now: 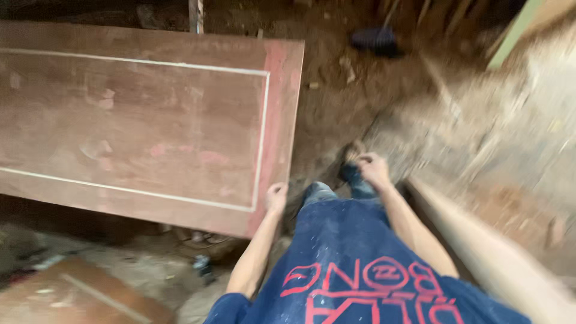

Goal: The person positions a large plywood sheet, marks it with a square and pencil, then nails a thin wooden strip along the marked line. They use a hammer to secure the strip and a handheld power tool to smooth the joint between the strip and the sheet.

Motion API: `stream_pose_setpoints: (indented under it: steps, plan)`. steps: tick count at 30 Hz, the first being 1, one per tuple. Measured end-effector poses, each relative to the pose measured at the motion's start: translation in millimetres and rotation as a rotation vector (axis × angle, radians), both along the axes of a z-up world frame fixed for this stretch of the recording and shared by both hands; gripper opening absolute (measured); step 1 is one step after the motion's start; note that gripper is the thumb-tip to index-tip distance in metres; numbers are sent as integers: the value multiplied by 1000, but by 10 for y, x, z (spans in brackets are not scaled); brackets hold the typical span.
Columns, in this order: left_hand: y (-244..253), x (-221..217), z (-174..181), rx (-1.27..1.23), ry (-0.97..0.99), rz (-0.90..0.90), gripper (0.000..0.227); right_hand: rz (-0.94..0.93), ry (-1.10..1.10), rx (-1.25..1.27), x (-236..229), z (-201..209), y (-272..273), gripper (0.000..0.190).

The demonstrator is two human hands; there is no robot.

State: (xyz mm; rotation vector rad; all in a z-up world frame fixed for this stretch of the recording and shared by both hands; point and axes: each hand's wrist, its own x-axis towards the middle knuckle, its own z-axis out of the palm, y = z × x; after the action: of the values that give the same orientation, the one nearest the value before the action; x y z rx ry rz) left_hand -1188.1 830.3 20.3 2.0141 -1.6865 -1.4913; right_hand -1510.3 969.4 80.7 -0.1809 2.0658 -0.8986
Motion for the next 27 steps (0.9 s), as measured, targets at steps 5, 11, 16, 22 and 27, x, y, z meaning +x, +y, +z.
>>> stream_pose_setpoints:
  steps: [5,11,16,22,27]
  plan:
    - [-93,-709,145,27,-42,200,29,29,-1,51,-1031,-36,-878,28]
    - [-831,-1776,134,105,207,560,26,355,-5,33,-1691,-195,-2055,33]
    - [-1966,-2440,-1,46,332,662,25,434,-58,128,-2154,-502,-3220,32]
    - [-3234,-3138,-121,-157,241,460,29,421,171,36,-2974,-484,-4396,33]
    - [-3878,-3482,-123,-214,389,611,28,577,-25,68,-3057,-302,-5325,37]
